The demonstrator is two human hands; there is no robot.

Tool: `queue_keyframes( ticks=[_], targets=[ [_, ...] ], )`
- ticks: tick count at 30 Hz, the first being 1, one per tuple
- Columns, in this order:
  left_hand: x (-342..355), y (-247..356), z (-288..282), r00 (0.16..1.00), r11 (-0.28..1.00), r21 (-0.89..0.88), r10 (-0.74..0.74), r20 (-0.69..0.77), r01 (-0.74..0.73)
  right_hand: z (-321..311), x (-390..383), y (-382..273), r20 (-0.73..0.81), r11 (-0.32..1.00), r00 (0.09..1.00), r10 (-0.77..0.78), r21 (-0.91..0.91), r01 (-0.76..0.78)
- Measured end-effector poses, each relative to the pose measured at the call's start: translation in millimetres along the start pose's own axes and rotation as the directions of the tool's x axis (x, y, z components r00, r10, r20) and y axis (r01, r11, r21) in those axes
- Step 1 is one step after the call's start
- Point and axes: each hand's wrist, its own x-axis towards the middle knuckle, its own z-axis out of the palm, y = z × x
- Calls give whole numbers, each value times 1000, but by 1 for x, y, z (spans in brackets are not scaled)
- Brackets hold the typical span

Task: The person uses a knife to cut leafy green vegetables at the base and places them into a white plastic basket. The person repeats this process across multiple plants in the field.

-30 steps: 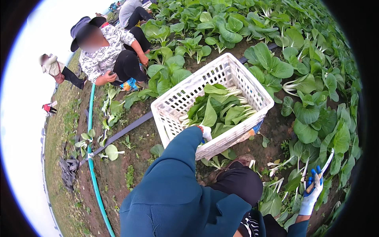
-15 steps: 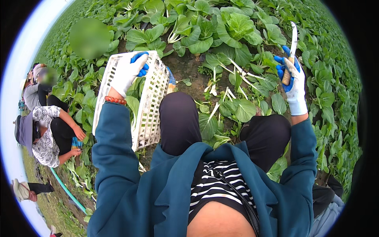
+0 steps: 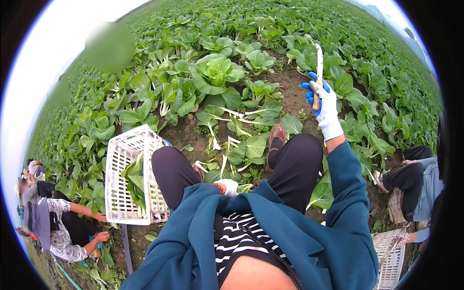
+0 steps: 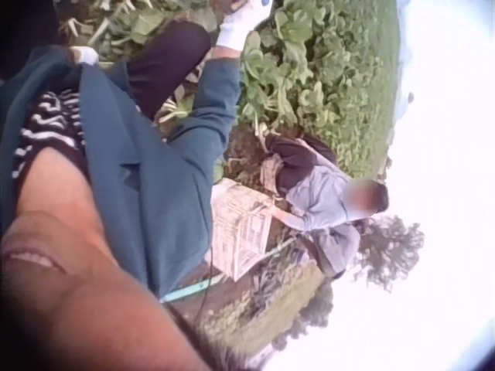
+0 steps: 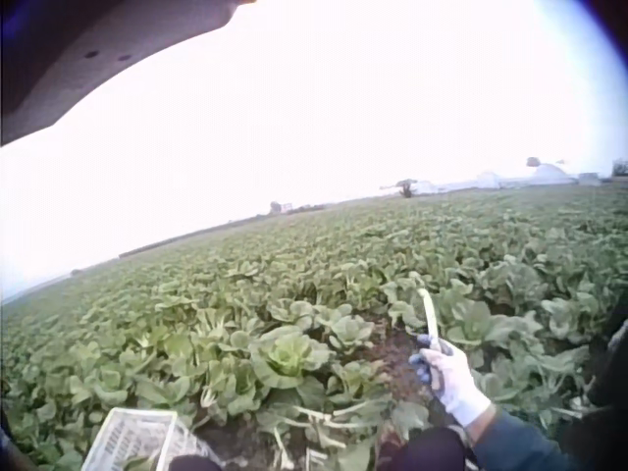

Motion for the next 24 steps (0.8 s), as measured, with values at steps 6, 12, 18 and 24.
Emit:
queue_keyframes(
  ticks=[6, 12, 18, 24],
  targets=[
    [27, -3, 28, 987, 985, -69, 160, 37, -157, -39, 43, 71, -76, 989, 995, 70, 137, -59],
    [55, 14, -3, 923, 995, -72, 97, 372, -75, -27, 117, 171, -114, 975, 969, 220, 72, -213],
    [114, -10, 41, 661, 930, -349, 336, 670, -119, 15, 112, 272, -168, 899, 887, 431, -1, -437],
    [130, -42, 15, 610, 815, -496, 563, 557, -300, 2, 164, 318, -291, 798, 753, 590, 65, -599]
  ],
)
